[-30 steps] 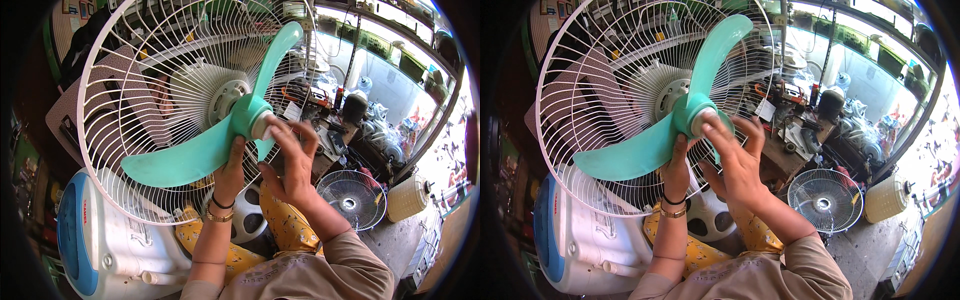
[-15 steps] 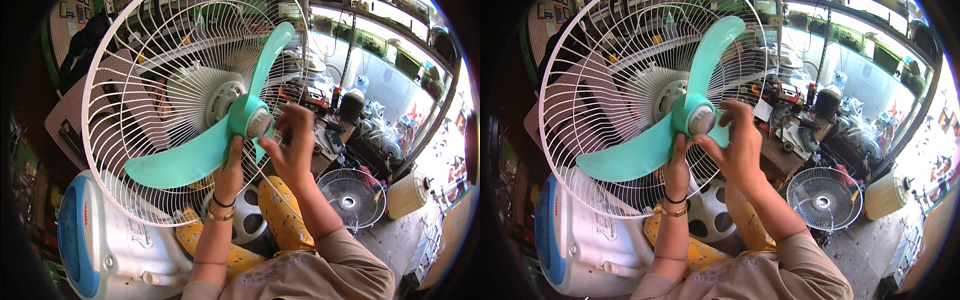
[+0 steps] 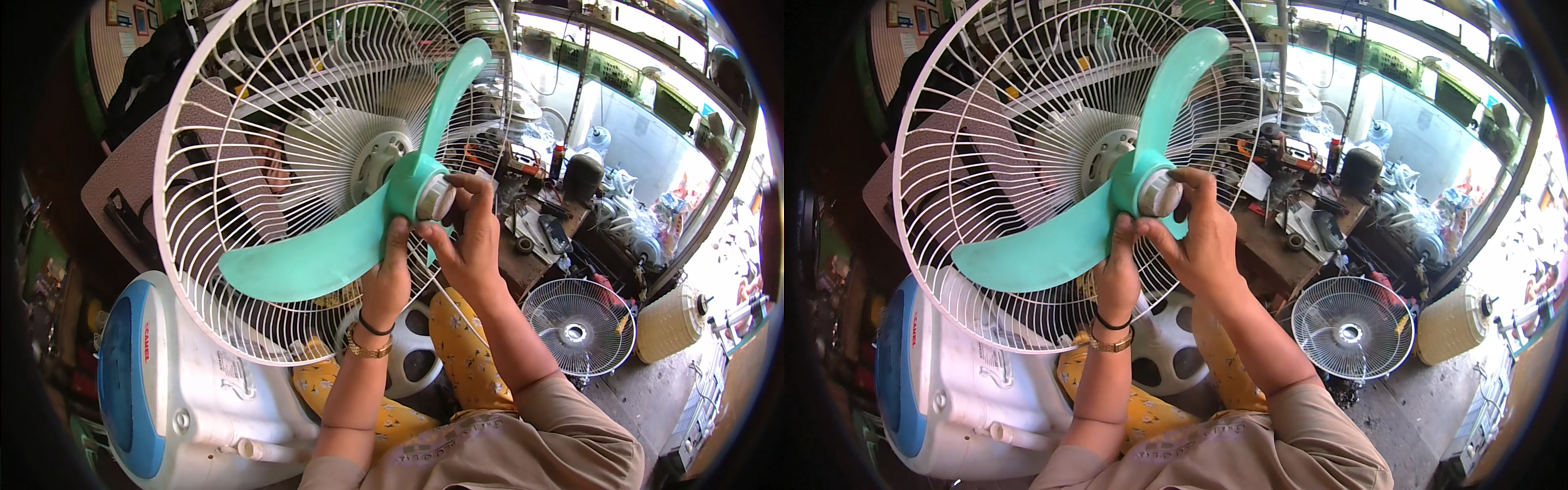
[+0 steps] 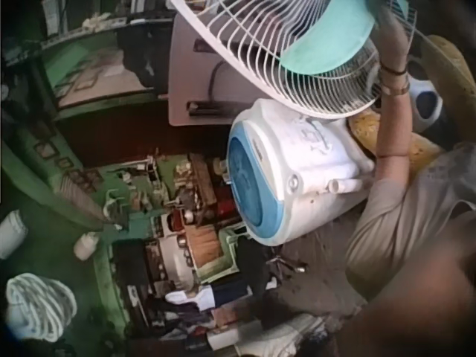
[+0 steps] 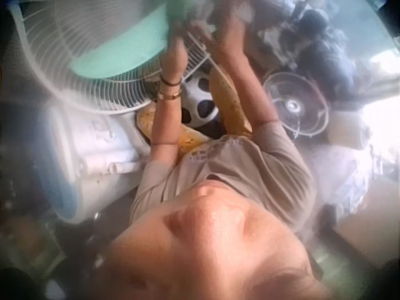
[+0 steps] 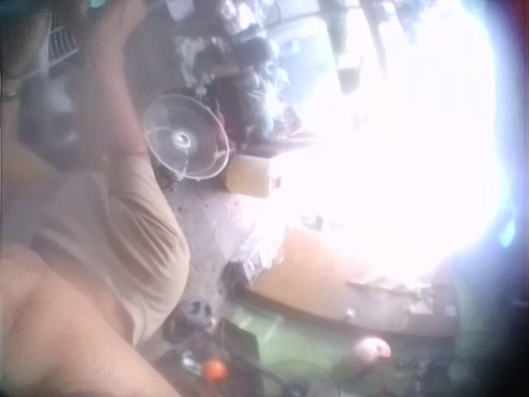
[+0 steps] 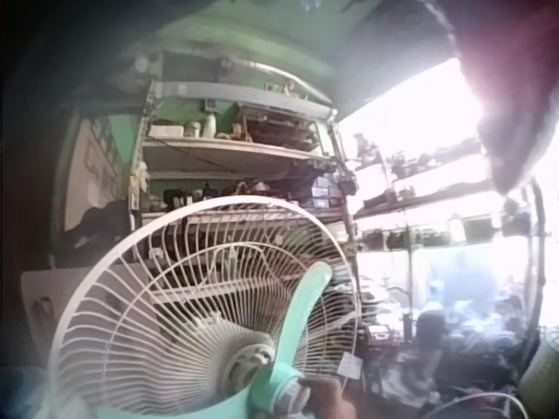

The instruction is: The person assembles an electric fan by hand and using a screwdriver. They attach the motor housing to the stand, tighten screws on the housing, and then install the rear wire guard, fan blade, and front wire guard.

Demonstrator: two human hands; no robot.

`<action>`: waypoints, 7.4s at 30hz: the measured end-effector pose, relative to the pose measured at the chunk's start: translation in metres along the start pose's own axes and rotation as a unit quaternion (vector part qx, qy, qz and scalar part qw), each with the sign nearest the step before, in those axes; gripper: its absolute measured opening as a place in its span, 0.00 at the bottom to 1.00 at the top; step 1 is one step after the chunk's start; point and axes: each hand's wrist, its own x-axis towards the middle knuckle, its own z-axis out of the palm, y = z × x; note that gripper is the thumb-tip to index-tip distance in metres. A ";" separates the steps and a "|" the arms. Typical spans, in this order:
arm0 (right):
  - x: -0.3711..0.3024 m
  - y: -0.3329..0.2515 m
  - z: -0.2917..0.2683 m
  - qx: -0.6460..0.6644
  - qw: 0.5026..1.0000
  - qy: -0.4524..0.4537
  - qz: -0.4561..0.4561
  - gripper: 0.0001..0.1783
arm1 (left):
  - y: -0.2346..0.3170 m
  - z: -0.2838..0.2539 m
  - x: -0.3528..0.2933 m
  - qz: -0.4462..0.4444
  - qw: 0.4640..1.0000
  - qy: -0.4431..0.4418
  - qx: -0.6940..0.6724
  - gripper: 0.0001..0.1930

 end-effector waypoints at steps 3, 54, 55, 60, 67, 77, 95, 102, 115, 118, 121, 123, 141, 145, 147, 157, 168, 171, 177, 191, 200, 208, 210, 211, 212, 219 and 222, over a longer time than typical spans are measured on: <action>0.006 0.002 -0.005 -0.088 0.992 -0.019 -0.091 0.25 | 0.002 0.002 0.003 0.008 1.000 -0.014 0.000 0.18; 0.022 0.006 -0.016 -0.122 0.980 -0.076 -0.140 0.21 | -0.006 0.004 0.003 -0.001 1.000 -0.019 0.018 0.21; 0.027 0.007 -0.020 -0.155 0.965 -0.091 -0.191 0.20 | -0.007 0.002 0.003 0.020 0.999 -0.023 0.045 0.21; 0.050 0.019 -0.035 -0.192 0.898 -0.190 -0.347 0.21 | -0.009 -0.001 0.002 0.053 0.994 -0.030 0.087 0.21; 0.031 -0.004 -0.028 -0.111 0.979 -0.160 -0.064 0.28 | -0.006 0.002 0.004 0.011 1.000 0.004 0.008 0.20; 0.032 0.003 -0.032 -0.148 0.958 -0.165 -0.180 0.23 | -0.013 0.001 0.002 0.038 0.998 -0.007 0.057 0.20; -0.023 0.057 -0.117 -0.206 0.953 -0.223 -0.018 0.27 | -0.006 -0.020 -0.008 -0.044 0.993 -0.068 -0.081 0.21; -0.301 0.158 -0.291 -0.531 0.676 -0.400 0.319 0.22 | 0.007 0.003 -0.051 -0.065 0.996 0.025 -0.052 0.31; -0.140 0.070 -0.437 -0.491 0.815 -0.235 0.199 0.05 | -0.026 0.014 -0.118 -0.002 0.986 0.142 0.085 0.27; -0.066 0.043 -0.487 -0.543 0.792 -0.186 0.208 0.05 | -0.031 0.033 -0.122 0.035 0.988 0.052 0.138 0.25; 0.001 0.006 -0.474 -0.582 0.790 -0.158 0.113 0.05 | -0.024 0.068 -0.110 0.043 0.975 -0.124 0.180 0.27; 0.038 -0.026 -0.428 -0.502 0.834 -0.196 0.119 0.07 | -0.016 0.099 -0.093 0.113 0.943 -0.225 0.218 0.33; -0.039 0.069 -0.349 0.049 0.937 0.261 0.229 0.34 | 0.032 0.017 -0.058 -0.038 0.945 -0.079 -0.314 0.13; -0.133 0.144 -0.274 0.380 0.850 0.195 0.310 0.41 | 0.033 -0.002 -0.071 -0.005 0.917 -0.084 -0.389 0.15; -0.133 0.126 -0.237 0.461 0.801 0.168 0.344 0.39 | 0.039 -0.008 -0.078 0.009 0.927 -0.018 -0.374 0.14; 0.002 0.117 -0.230 0.369 0.891 0.161 0.211 0.33 | 0.113 -0.016 -0.090 -0.099 0.961 0.178 -0.188 0.23; 0.053 0.056 -0.185 0.294 0.916 0.231 0.147 0.28 | 0.087 -0.020 -0.099 -0.018 0.914 0.215 -0.344 0.12; 0.000 0.034 -0.156 0.492 0.809 0.170 0.273 0.30 | 0.091 -0.032 -0.102 -0.023 0.913 0.220 -0.343 0.13; 0.001 0.094 -0.186 0.249 0.946 0.148 0.142 0.43 | 0.129 -0.046 -0.079 -0.045 0.958 0.171 -0.225 0.13; -0.100 0.053 -0.119 0.531 0.736 -0.118 0.403 0.53 | 0.294 0.073 0.130 0.057 0.868 -0.176 0.461 0.20; -0.127 0.036 -0.078 0.571 0.692 -0.156 0.413 0.55 | 0.251 0.065 0.195 0.136 0.769 -0.226 0.582 0.16; -0.139 0.034 -0.071 0.588 0.668 -0.163 0.425 0.57 | 0.245 0.062 0.188 0.155 0.764 -0.227 0.584 0.18; -0.143 0.033 -0.067 0.595 0.666 -0.169 0.417 0.58 | 0.251 0.055 0.188 0.149 0.771 -0.241 0.571 0.19; -0.144 0.034 -0.067 0.595 0.668 -0.167 0.414 0.58 | 0.252 0.068 0.176 0.130 0.779 -0.238 0.565 0.18; -0.143 0.029 -0.068 0.591 0.679 -0.150 0.409 0.57 | 0.255 0.080 0.161 0.111 0.787 -0.236 0.560 0.17; -0.148 0.040 -0.057 0.585 0.671 -0.155 0.428 0.50 | 0.254 0.073 0.153 0.154 0.741 -0.218 0.616 0.17; -0.148 0.064 -0.059 0.593 0.677 -0.121 0.418 0.45 | 0.255 0.049 0.142 0.225 0.741 -0.263 0.575 0.21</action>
